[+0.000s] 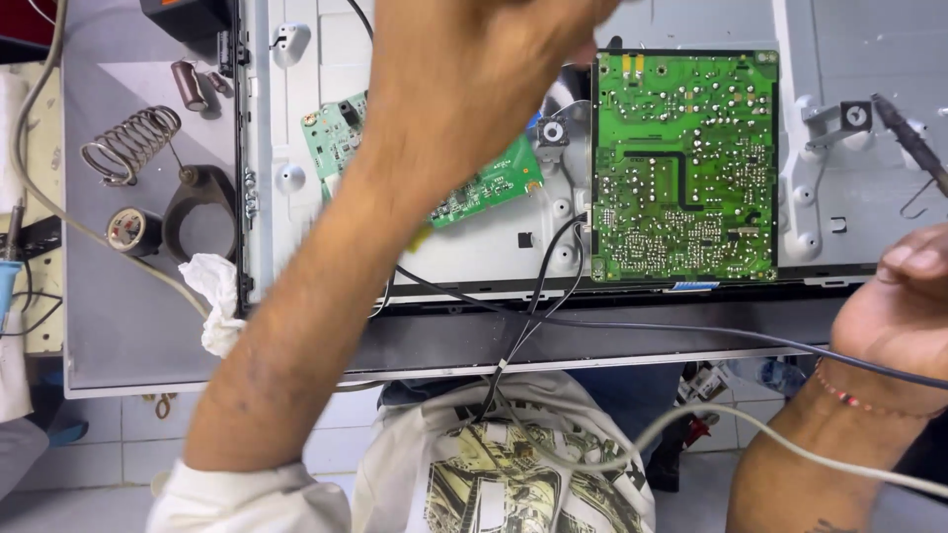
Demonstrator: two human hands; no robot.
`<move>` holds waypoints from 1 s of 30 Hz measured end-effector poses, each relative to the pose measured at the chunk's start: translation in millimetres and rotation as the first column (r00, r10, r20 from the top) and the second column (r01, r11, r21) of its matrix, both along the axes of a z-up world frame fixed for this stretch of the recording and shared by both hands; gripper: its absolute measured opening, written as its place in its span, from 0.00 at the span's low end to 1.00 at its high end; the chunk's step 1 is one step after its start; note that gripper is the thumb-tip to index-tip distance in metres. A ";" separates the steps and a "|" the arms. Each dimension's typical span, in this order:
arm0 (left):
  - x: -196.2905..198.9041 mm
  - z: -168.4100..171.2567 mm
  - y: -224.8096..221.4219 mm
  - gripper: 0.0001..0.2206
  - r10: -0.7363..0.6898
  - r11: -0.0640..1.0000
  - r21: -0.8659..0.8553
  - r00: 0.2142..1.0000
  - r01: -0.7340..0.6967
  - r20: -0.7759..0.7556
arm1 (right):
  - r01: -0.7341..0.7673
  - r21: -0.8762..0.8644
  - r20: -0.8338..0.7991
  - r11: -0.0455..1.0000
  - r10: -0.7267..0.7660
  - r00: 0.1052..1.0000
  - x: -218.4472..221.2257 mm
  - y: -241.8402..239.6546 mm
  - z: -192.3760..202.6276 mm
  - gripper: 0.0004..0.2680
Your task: Soldering components on a circuit board inside a television at a repair station.
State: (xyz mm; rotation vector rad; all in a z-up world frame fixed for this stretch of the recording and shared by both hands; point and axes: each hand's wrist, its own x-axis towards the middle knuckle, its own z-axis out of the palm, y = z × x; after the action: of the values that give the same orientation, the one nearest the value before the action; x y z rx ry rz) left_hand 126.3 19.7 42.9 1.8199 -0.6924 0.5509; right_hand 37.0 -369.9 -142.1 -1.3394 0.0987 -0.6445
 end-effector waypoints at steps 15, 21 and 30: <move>-95.7 -63.6 -18.5 0.02 -0.034 0.894 -0.436 0.955 -0.102 -0.294 | -0.415 -0.022 0.001 0.910 0.415 0.910 38.1 -40.8 -25.9 0.10; -108.7 -70.1 -24.1 0.02 0.056 0.890 -0.421 0.958 -0.176 -0.282 | -0.268 0.125 -0.038 0.955 0.275 0.961 47.4 -43.6 -45.5 0.10; -86.1 -68.2 -32.6 0.03 -0.008 0.929 -0.341 0.911 -0.145 -0.411 | -0.584 0.071 -0.096 0.808 0.589 0.803 59.1 -41.4 -32.0 0.09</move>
State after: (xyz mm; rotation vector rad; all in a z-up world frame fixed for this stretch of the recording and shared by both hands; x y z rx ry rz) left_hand 40.2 -12.9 -25.2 1.5401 -0.2194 0.3029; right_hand 96.1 -411.4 -174.2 -1.2780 -0.2114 -0.0340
